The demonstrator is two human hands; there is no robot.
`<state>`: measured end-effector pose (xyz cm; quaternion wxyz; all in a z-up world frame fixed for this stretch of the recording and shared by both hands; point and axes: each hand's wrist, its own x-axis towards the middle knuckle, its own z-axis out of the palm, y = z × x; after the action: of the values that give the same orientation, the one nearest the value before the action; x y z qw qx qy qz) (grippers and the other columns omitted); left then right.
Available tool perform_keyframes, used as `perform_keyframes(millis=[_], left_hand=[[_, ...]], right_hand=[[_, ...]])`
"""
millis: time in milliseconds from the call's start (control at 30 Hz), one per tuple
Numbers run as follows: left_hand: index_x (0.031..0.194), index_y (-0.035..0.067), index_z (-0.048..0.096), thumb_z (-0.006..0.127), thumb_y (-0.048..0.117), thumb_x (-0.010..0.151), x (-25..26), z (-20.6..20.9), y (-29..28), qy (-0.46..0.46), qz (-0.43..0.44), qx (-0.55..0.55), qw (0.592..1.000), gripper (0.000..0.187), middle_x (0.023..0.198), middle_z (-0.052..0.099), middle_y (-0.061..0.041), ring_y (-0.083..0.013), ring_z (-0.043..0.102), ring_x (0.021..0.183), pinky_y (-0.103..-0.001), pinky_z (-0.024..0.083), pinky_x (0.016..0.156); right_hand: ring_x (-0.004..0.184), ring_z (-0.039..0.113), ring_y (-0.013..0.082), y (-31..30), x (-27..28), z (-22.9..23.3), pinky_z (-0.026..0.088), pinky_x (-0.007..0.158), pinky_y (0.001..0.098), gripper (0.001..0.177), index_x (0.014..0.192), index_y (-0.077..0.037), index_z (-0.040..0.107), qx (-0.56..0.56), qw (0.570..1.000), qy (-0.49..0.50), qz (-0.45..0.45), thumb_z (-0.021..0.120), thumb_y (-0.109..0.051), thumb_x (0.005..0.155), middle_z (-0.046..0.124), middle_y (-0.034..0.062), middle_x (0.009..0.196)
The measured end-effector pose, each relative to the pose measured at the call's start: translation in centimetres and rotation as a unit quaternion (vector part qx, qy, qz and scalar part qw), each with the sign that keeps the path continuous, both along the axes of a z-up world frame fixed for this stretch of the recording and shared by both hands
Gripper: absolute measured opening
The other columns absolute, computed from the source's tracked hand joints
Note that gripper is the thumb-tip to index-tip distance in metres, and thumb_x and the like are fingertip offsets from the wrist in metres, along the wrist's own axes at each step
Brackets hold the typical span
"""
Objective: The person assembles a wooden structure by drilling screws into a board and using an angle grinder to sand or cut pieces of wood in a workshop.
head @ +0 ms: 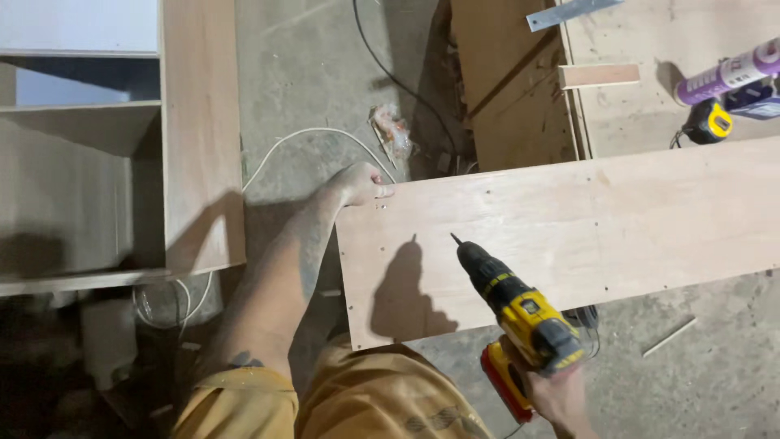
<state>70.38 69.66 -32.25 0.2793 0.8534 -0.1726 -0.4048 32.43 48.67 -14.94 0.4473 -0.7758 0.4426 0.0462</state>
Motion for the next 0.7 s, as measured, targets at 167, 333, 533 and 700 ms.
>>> perform_keyframes(millis=[167, 333, 533, 700], left_hand=[[0.055, 0.024, 0.031, 0.081, 0.038, 0.087, -0.6, 1.7, 0.6, -0.002, 0.006, -0.018, 1.0, 0.062, 0.056, 0.027, 0.008, -0.0136, 0.026, 0.054, -0.035, 0.022, 0.054], [0.088, 0.017, 0.073, 0.076, 0.047, 0.086, -0.5, 1.4, 1.1, -0.042, 0.009, -0.027, 0.999, 0.031, 0.087, 0.077, -0.01, -0.0286, 0.072, 0.085, -0.045, 0.051, 0.07], [0.081, 0.019, 0.071, 0.078, 0.049, 0.079, 0.8, -0.3, 0.5, -0.013, 0.011, -0.022, 1.0, 0.031, 0.083, 0.077, -0.008, -0.0289, 0.071, 0.085, -0.044, 0.051, 0.073], [0.072, 0.016, 0.066, 0.077, 0.045, 0.081, 1.7, 1.7, 1.5, 0.029, 0.014, -0.057, 0.998, 0.033, 0.074, 0.074, -0.006, -0.025, 0.068, 0.074, -0.044, 0.047, 0.066]], right_hand=[[0.059, 0.078, 0.0248, 5.1, 3.4, 1.2, 0.064, 0.05, 0.0374, 0.044, 0.103, 0.001, 0.08, -0.003, 0.992, 0.129, 0.008, 0.093, -0.019, 0.066, 0.086, 0.0134, 0.086], [0.085, 0.082, 0.0268, 10.0, 8.4, 3.9, 0.065, 0.063, 0.0388, 0.048, 0.114, 0.003, 0.079, 0.09, 0.982, 0.139, -0.087, 0.091, -0.006, 0.069, 0.085, 0.0171, 0.102], [0.104, 0.079, 0.0094, 13.8, 13.0, 2.4, 0.06, 0.069, 0.0311, 0.038, 0.109, -0.009, 0.087, 0.077, 0.983, 0.146, -0.075, 0.089, -0.016, 0.072, 0.087, 0.0052, 0.112], [0.092, 0.08, 0.0182, 17.0, 17.4, 3.3, 0.063, 0.077, 0.0341, 0.054, 0.116, -0.007, 0.078, 0.024, 0.973, 0.189, -0.129, 0.089, -0.03, 0.069, 0.084, 0.0069, 0.106]])
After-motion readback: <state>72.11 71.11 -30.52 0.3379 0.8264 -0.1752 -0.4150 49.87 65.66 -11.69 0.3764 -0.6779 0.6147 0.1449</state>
